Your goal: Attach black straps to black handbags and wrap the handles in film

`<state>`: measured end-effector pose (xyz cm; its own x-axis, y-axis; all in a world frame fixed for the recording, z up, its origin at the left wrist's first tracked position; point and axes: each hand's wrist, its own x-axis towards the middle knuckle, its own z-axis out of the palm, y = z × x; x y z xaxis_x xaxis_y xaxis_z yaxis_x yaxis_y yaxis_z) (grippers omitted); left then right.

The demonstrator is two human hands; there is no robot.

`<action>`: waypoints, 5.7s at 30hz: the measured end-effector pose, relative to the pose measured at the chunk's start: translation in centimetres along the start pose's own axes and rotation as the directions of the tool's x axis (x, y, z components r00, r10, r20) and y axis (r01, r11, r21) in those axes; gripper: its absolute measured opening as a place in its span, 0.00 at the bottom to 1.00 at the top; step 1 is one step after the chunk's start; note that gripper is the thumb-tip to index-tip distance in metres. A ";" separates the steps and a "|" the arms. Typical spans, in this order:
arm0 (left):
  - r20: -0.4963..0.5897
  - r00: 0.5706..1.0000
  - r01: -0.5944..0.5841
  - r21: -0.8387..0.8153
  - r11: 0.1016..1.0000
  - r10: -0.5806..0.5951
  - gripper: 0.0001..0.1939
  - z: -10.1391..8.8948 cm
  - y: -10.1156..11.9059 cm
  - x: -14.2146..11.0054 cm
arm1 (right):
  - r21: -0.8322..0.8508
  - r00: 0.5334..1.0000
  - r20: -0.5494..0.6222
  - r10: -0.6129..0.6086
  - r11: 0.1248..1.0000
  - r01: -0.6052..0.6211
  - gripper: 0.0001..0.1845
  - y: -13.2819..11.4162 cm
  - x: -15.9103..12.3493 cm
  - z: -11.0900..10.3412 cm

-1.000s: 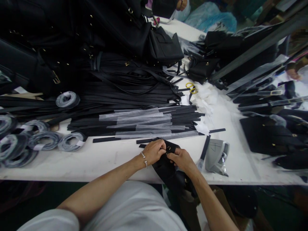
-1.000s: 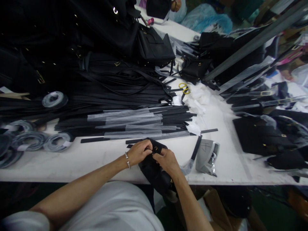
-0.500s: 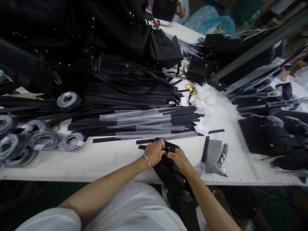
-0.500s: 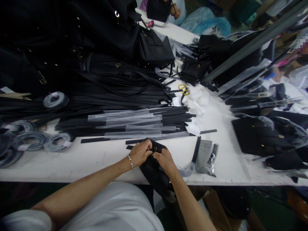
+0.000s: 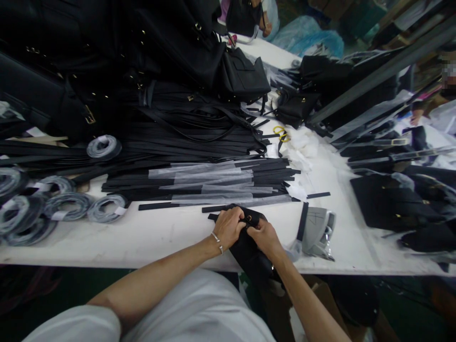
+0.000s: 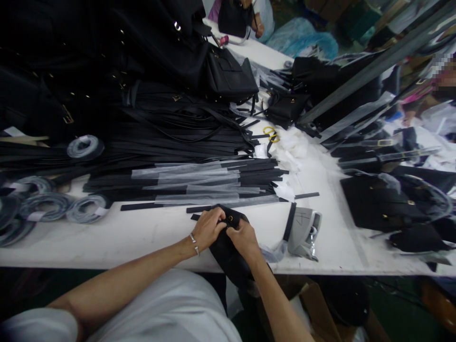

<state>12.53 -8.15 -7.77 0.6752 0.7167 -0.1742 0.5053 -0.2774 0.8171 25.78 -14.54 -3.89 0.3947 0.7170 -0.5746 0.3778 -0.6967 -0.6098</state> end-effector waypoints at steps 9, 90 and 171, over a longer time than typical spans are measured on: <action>0.016 0.999 -0.038 -0.007 0.999 0.038 0.07 -0.5 -0.1 0.0 | -0.079 0.996 0.045 -0.074 0.994 0.077 0.10 0.2 0.2 -0.9; 0.351 0.891 -0.013 -0.614 0.789 0.288 0.31 2.8 11.3 -4.5 | 0.871 0.996 0.071 -0.059 0.489 -0.033 0.14 3.3 -6.8 -12.8; -0.191 0.978 0.028 -0.290 0.956 -0.087 0.08 7.1 17.2 -5.4 | 0.949 0.978 0.142 -0.156 0.302 -0.089 0.16 12.4 -2.8 -16.1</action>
<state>21.43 -21.31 3.35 0.5139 0.8469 -0.1366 0.3465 -0.0592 0.9362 42.87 -25.56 -1.04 0.2082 0.8128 -0.5441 -0.7158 -0.2525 -0.6511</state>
